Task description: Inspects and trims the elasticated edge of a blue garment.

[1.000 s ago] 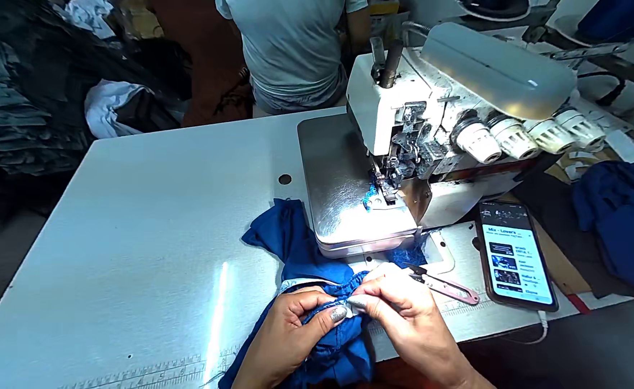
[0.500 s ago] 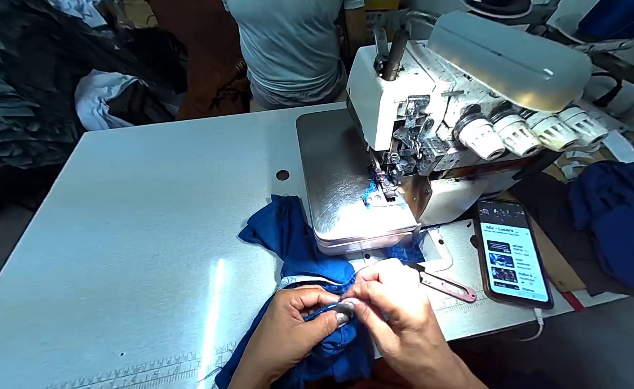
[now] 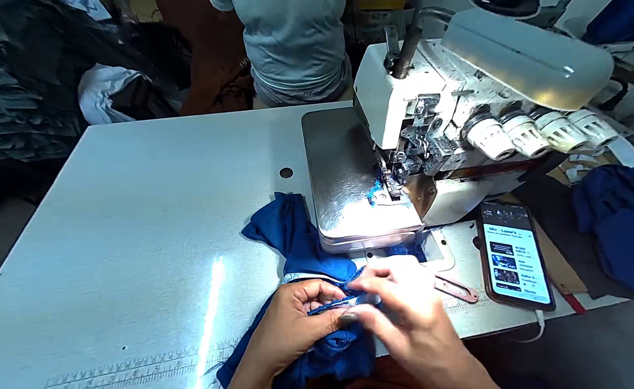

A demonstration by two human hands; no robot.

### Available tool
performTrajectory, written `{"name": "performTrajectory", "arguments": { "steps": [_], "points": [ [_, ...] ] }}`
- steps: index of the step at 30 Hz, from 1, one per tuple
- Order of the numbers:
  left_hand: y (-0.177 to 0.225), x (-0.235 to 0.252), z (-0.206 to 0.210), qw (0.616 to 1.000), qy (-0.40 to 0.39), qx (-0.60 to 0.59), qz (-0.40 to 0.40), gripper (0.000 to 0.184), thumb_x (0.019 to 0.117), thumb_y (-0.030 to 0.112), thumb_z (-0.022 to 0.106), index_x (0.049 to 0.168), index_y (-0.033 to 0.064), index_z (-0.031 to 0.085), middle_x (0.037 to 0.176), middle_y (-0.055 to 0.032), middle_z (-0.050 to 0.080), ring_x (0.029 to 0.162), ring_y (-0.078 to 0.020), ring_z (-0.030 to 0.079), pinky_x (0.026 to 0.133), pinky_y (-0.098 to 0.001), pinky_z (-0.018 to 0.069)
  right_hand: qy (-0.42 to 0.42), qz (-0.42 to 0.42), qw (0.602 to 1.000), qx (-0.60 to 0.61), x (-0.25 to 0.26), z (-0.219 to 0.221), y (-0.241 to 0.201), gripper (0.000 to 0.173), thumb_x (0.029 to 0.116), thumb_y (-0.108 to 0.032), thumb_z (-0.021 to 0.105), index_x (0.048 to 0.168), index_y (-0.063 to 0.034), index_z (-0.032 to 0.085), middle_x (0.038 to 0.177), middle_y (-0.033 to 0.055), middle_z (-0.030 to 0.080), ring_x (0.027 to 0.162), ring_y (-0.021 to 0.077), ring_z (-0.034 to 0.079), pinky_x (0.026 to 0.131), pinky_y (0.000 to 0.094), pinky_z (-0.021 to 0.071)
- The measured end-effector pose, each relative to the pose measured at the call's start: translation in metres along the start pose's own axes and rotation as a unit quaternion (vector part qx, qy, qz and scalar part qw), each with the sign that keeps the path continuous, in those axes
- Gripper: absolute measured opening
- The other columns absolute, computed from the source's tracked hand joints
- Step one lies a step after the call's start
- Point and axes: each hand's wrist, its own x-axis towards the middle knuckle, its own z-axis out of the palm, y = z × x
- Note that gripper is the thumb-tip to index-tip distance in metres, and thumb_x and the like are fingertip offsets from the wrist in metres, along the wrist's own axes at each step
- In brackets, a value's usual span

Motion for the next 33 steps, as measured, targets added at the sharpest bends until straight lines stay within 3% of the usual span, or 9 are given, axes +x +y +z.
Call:
{"name": "performTrajectory", "arguments": {
  "steps": [2,5,8,11,16,19,23,31,33],
  "points": [
    [0.001,0.000,0.001,1.000,0.004,-0.004,-0.006,0.013,0.0803,0.015,0.083,0.090,0.0105,0.076,0.081,0.0067,0.073,0.072,0.0014,0.067,0.066,-0.0146,0.0559,-0.006,0.001,1.000,0.000,0.001,0.007,-0.002,0.021,0.1004,-0.026,0.059,0.092,-0.0153,0.075,0.091,-0.0043,0.070,0.092,0.0059,0.063,0.088,0.0370,0.0425],
    [0.000,-0.001,-0.001,1.000,0.006,-0.001,-0.002,0.009,0.0850,0.017,0.080,0.090,0.0097,0.078,0.082,0.0050,0.074,0.074,0.0002,0.069,0.068,-0.0161,0.0572,0.101,0.052,0.993,0.039,0.004,0.007,0.000,0.023,0.1013,-0.018,0.057,0.087,-0.0118,0.075,0.088,-0.0038,0.070,0.091,0.0046,0.064,0.085,0.0268,0.0513],
    [0.000,-0.001,-0.001,1.000,0.012,-0.005,0.000,0.008,0.0858,0.016,0.080,0.089,0.0094,0.079,0.082,0.0036,0.075,0.076,-0.0011,0.069,0.070,-0.0172,0.0580,0.161,0.080,0.984,0.007,0.005,-0.006,0.002,0.022,0.1021,-0.024,0.058,0.107,-0.0102,0.074,0.106,-0.0010,0.067,0.103,0.0075,0.062,0.090,0.0247,0.0521],
    [-0.002,0.000,-0.001,1.000,0.009,-0.001,0.012,0.008,0.0867,0.016,0.078,0.092,0.0094,0.080,0.086,0.0029,0.076,0.080,-0.0016,0.070,0.074,-0.0176,0.0587,0.129,0.071,0.989,0.031,-0.001,-0.013,-0.001,0.015,0.0981,-0.023,0.064,0.096,-0.0125,0.075,0.093,-0.0052,0.070,0.090,0.0028,0.066,0.081,0.0198,0.0554],
    [-0.006,0.000,-0.002,0.999,0.002,0.016,0.049,0.011,0.0884,0.019,0.077,0.094,0.0100,0.081,0.090,0.0037,0.075,0.087,-0.0013,0.069,0.080,-0.0176,0.0580,0.061,0.065,0.995,0.033,-0.010,-0.006,-0.001,0.018,0.0945,-0.029,0.069,0.102,-0.0167,0.080,0.097,-0.0054,0.071,0.096,0.0047,0.063,0.088,0.0290,0.0481],
    [-0.006,0.000,-0.002,0.998,-0.003,0.015,0.056,0.012,0.0890,0.021,0.077,0.094,0.0105,0.081,0.090,0.0044,0.075,0.087,-0.0011,0.069,0.079,-0.0172,0.0576,0.063,0.071,0.994,0.047,-0.010,-0.002,0.001,0.013,0.0937,-0.023,0.070,0.095,-0.0164,0.081,0.090,-0.0062,0.070,0.090,0.0026,0.063,0.084,0.0241,0.0492],
    [-0.007,0.000,-0.002,0.998,-0.006,0.011,0.061,0.014,0.0891,0.026,0.078,0.093,0.0121,0.081,0.089,0.0059,0.074,0.086,-0.0001,0.068,0.079,-0.0173,0.0570,0.070,0.056,0.995,0.031,-0.009,-0.002,0.003,0.018,0.0968,-0.017,0.062,0.087,-0.0117,0.076,0.084,-0.0052,0.069,0.086,0.0023,0.063,0.080,0.0194,0.0495],
    [-0.007,0.001,-0.002,0.998,-0.009,0.016,0.063,0.012,0.0884,0.023,0.078,0.091,0.0120,0.081,0.089,0.0054,0.074,0.086,-0.0001,0.068,0.079,-0.0165,0.0569,0.034,0.043,0.999,0.003,-0.007,-0.007,-0.003,0.026,0.1038,-0.018,0.050,0.089,-0.0095,0.069,0.085,-0.0025,0.065,0.089,0.0027,0.062,0.083,0.0188,0.0488],
    [-0.006,0.001,-0.001,0.998,-0.003,0.022,0.053,0.012,0.0883,0.023,0.077,0.088,0.0119,0.081,0.086,0.0051,0.074,0.084,-0.0003,0.068,0.077,-0.0168,0.0565,0.037,0.007,0.998,-0.041,-0.005,-0.008,-0.006,0.025,0.1051,-0.021,0.049,0.092,-0.0104,0.067,0.086,-0.0013,0.066,0.089,0.0058,0.061,0.084,0.0238,0.0470]
  ]
}}
